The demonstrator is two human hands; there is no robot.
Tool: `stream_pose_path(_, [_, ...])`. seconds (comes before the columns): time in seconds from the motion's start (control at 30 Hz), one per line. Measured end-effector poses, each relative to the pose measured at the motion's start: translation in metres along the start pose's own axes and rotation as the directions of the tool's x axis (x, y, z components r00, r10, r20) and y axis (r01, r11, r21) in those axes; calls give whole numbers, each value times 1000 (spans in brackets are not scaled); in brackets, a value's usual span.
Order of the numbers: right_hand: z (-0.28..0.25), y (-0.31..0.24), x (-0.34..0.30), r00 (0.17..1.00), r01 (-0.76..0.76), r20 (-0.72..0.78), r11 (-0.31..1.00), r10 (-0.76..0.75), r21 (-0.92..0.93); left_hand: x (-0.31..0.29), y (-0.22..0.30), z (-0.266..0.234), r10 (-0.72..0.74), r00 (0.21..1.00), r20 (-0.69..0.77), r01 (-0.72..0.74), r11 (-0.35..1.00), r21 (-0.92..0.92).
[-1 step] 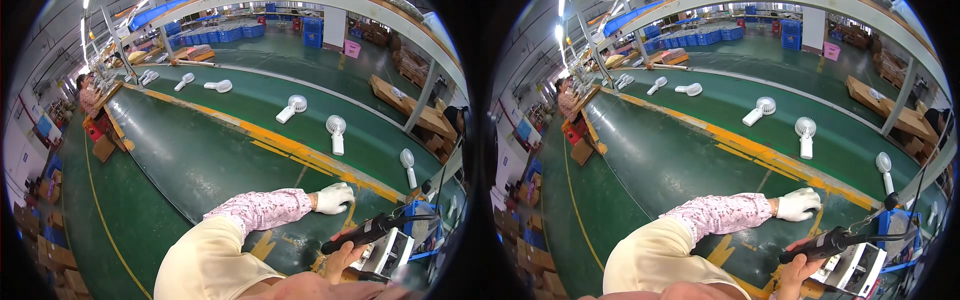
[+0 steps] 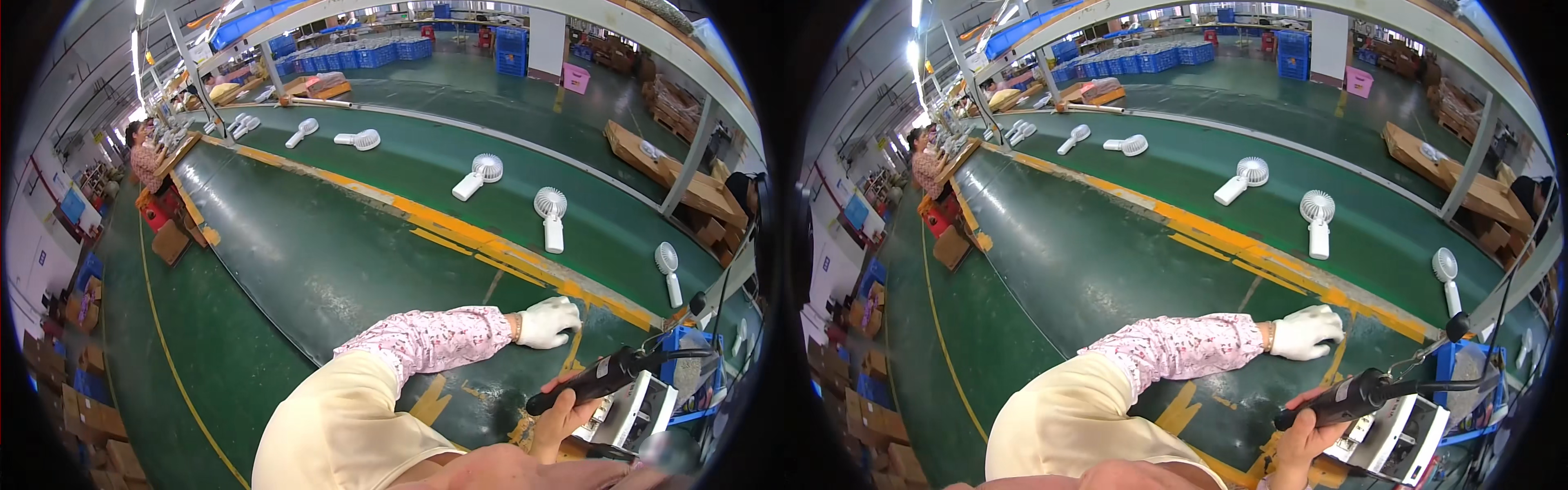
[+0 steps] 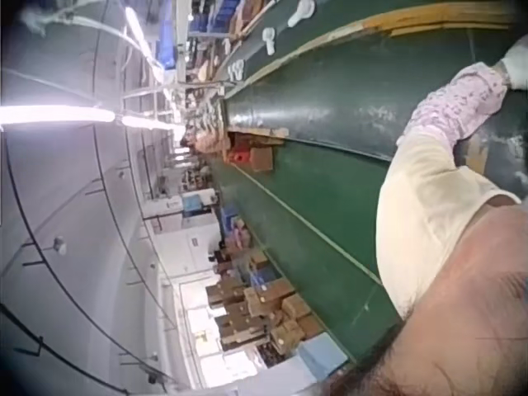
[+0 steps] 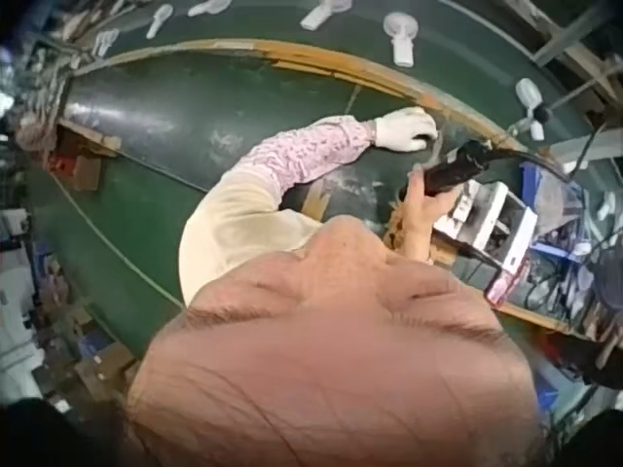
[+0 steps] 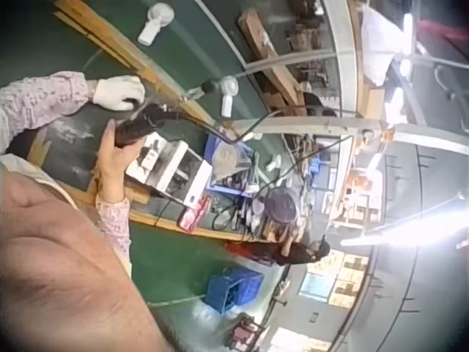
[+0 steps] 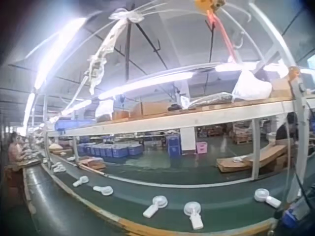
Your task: The person assembles handheld fans by driving screws into each fan body with an electric screwdriver and placing the assembled fans onto a conveyor belt.
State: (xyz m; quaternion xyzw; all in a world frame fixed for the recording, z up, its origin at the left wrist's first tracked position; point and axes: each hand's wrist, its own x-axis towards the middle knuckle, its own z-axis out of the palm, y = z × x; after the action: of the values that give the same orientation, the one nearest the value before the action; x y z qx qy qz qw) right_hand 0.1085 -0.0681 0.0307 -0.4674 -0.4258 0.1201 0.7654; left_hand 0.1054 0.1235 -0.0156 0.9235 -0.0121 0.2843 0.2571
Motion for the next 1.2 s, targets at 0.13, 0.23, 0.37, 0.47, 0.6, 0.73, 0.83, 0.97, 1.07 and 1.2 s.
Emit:
stream_pose_path(0.13, [5, -10, 4, 982, -159, -115, 985, 151, -69, 19, -12, -1, -88, 996, -20, 90, 980, 176])
stream_pose_path(0.23, [6, -15, 1, 958, -232, -185, 972, 221, -38, 49, -29, -9, -203, 977, -65, 214, 930, 298])
stream_pose_path(0.37, [-1, -12, -6, 992, -76, -106, 990, 63, -115, 82, -76, -4, -376, 865, -332, 485, 796, 361])
stream_pose_path(0.47, [-7, -9, -9, 999, -27, 23, 996, 29, -86, 83, -114, -14, -491, 750, -442, 647, 684, 337])
stream_pose_path(0.6, [9, -24, -12, 960, -274, -51, 962, 274, 8, 70, -139, -40, -621, 543, -565, 811, 561, 163])
stream_pose_path(0.73, [14, -18, 1, 985, -170, -25, 984, 169, -59, 69, -147, -74, -724, 660, -200, 750, 620, 231])
stream_pose_path(0.83, [6, -9, 4, 988, -155, -39, 969, 151, -193, 74, -127, -88, -704, 666, 248, 706, 702, 97])
stream_pose_path(0.97, [-6, -9, 9, 965, -209, -171, 977, 199, -40, 64, -43, -61, -470, 777, 418, 629, 577, -521])
stream_pose_path(1.07, [-9, -4, 16, 958, -266, -135, 960, 253, -90, 21, 13, -60, -353, 749, 561, 567, -98, -818])
stream_pose_path(1.2, [-3, -13, 29, 984, -79, -173, 982, 49, -169, -43, 48, -33, -420, 718, 555, 324, -505, -800])
